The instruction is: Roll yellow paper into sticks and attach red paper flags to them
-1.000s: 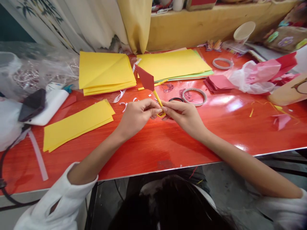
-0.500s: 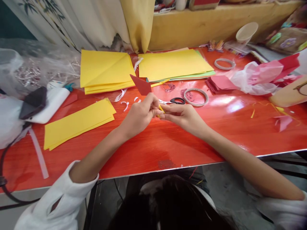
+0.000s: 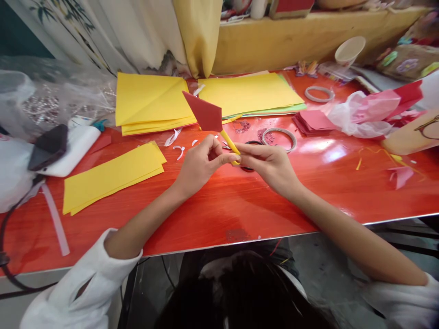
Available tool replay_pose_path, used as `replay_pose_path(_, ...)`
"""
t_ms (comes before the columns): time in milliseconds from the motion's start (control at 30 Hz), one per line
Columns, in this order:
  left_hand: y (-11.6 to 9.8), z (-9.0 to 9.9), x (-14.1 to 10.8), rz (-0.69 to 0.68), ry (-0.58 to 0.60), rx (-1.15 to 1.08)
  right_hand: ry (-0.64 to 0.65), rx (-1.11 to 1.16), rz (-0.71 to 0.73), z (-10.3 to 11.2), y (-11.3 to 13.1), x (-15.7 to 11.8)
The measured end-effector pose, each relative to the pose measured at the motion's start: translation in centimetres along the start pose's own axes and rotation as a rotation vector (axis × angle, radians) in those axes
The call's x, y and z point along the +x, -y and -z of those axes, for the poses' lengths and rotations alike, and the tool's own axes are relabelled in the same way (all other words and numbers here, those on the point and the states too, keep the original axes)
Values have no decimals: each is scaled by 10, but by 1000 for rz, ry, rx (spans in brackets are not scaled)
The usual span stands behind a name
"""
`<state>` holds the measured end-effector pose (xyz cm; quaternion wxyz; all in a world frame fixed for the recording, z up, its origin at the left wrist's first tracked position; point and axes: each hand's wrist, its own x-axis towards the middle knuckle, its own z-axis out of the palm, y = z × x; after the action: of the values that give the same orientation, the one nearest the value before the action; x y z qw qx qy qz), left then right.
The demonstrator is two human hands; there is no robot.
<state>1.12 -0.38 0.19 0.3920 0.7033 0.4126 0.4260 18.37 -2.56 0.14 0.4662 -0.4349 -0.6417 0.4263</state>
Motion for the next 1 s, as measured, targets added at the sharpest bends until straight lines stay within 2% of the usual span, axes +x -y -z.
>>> replay_pose_path(133, 1, -4, 3, 17, 109, -229, -44, 61, -9, 1, -2, 2)
replay_pose_path(233, -1, -5, 2, 40, 97, -270, -65, 67, -1, 0, -5, 4)
replay_pose_path(333, -3, -5, 0, 84, 80, -219, -117, 100, 10, -1, -8, 6)
replay_pose_path(400, -4, -5, -2, 65, 146, -127, -133, 123, 5, -2, -10, 8)
replay_pose_path(533, -8, -5, -4, -4, 239, -26, -81, 97, -22, -3, -16, 8)
replay_pose_path(633, -12, -6, -5, 16, 255, -54, -48, 33, -20, -7, -19, 5)
replay_pose_path(733, -14, -4, -6, 49, 235, -66, -31, -90, 16, -13, -20, 4)
replay_pose_path(833, -13, -2, -6, 58, 175, 31, -21, -236, 79, -8, -16, 7)
replay_pose_path(900, -12, 1, -4, 42, 132, 130, -54, -388, 132, 8, -13, 13)
replay_pose_path(1000, -6, 5, -1, -26, 65, 288, -95, -838, 119, 49, -15, 24)
